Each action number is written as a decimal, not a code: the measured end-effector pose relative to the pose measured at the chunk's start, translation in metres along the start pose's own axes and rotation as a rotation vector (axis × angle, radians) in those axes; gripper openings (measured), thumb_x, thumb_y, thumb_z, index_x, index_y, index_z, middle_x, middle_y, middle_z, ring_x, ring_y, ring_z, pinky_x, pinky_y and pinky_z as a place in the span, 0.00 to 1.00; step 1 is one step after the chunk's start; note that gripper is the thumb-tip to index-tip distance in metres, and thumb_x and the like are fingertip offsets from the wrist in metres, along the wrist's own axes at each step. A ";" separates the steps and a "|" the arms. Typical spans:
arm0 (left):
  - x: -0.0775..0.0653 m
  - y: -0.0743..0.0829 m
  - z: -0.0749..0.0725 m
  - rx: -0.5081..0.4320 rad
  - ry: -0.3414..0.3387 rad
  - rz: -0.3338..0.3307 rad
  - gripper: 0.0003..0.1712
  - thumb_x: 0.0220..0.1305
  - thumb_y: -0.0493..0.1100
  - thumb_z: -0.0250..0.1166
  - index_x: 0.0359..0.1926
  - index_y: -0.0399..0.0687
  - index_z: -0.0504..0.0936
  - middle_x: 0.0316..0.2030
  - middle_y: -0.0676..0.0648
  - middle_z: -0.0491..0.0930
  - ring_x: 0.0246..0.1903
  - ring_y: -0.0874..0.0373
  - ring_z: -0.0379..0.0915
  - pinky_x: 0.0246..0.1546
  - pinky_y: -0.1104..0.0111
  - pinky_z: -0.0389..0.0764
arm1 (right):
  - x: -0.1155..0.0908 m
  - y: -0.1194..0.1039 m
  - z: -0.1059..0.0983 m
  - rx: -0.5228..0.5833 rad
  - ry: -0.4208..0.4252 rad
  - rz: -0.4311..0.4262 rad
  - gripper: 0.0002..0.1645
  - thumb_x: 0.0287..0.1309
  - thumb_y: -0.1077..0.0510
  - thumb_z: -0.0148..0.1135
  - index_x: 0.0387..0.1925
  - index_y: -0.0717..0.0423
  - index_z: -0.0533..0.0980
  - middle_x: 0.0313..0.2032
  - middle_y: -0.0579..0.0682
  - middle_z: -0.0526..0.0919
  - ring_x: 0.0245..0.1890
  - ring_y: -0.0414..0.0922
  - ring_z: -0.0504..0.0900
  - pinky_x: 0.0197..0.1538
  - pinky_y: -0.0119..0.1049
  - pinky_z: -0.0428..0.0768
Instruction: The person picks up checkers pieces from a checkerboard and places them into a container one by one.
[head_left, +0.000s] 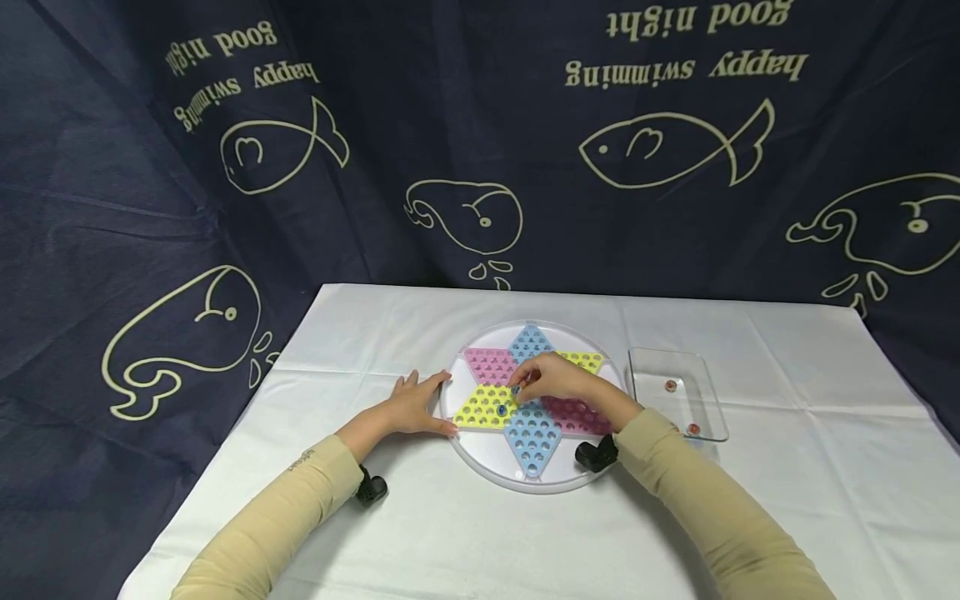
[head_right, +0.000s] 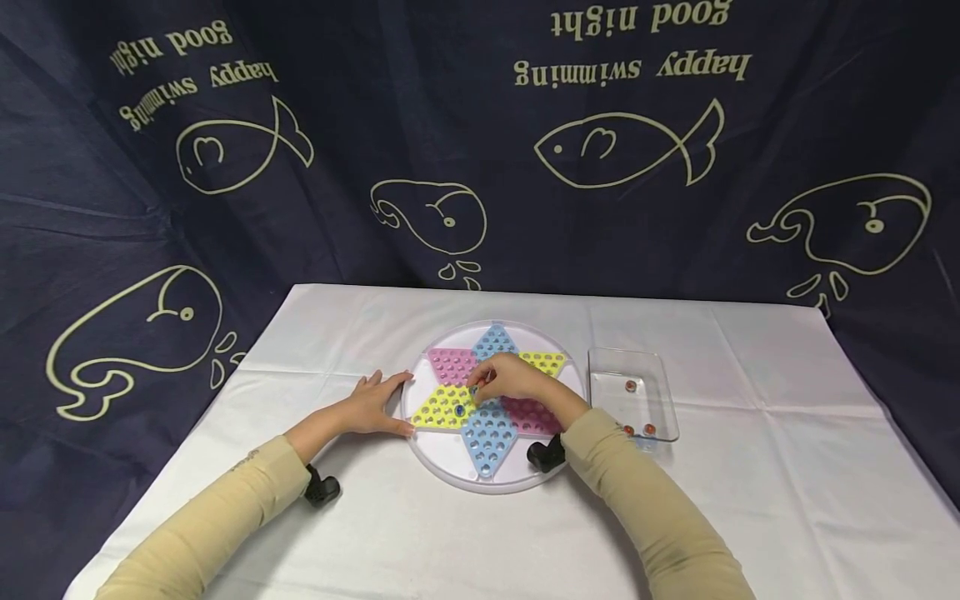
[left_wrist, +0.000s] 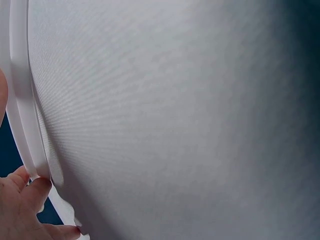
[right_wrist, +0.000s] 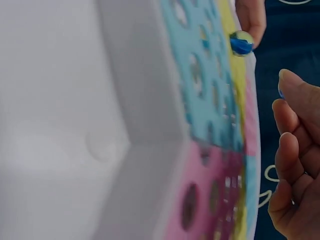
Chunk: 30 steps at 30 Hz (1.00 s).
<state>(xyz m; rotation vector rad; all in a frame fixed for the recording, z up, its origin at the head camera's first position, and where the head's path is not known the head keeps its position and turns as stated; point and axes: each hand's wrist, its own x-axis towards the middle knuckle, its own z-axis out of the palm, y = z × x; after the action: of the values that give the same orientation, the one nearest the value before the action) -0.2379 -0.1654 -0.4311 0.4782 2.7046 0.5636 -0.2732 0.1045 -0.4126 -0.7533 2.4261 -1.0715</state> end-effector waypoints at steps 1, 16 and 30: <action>0.000 0.000 0.000 -0.001 0.000 0.000 0.57 0.44 0.62 0.70 0.69 0.47 0.53 0.68 0.39 0.54 0.67 0.32 0.34 0.65 0.43 0.36 | -0.002 -0.001 -0.002 0.002 0.001 0.002 0.12 0.46 0.61 0.68 0.36 0.59 0.81 0.27 0.46 0.79 0.26 0.38 0.71 0.31 0.29 0.72; 0.000 0.000 -0.001 -0.002 -0.005 -0.013 0.57 0.43 0.63 0.70 0.69 0.47 0.52 0.68 0.38 0.53 0.67 0.32 0.34 0.65 0.43 0.35 | -0.023 0.003 -0.036 0.075 0.068 -0.006 0.18 0.50 0.59 0.66 0.43 0.63 0.79 0.31 0.50 0.78 0.27 0.42 0.68 0.28 0.31 0.70; -0.001 0.002 -0.001 0.005 -0.003 -0.016 0.57 0.43 0.63 0.70 0.69 0.46 0.53 0.67 0.37 0.54 0.67 0.32 0.35 0.65 0.42 0.37 | -0.054 0.016 -0.069 0.191 0.151 0.044 0.22 0.51 0.58 0.65 0.47 0.68 0.75 0.35 0.48 0.79 0.32 0.40 0.71 0.37 0.34 0.75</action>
<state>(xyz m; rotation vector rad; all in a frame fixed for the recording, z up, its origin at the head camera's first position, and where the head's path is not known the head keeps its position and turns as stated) -0.2371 -0.1648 -0.4290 0.4583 2.7057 0.5511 -0.2730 0.1844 -0.3741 -0.5724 2.4046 -1.3634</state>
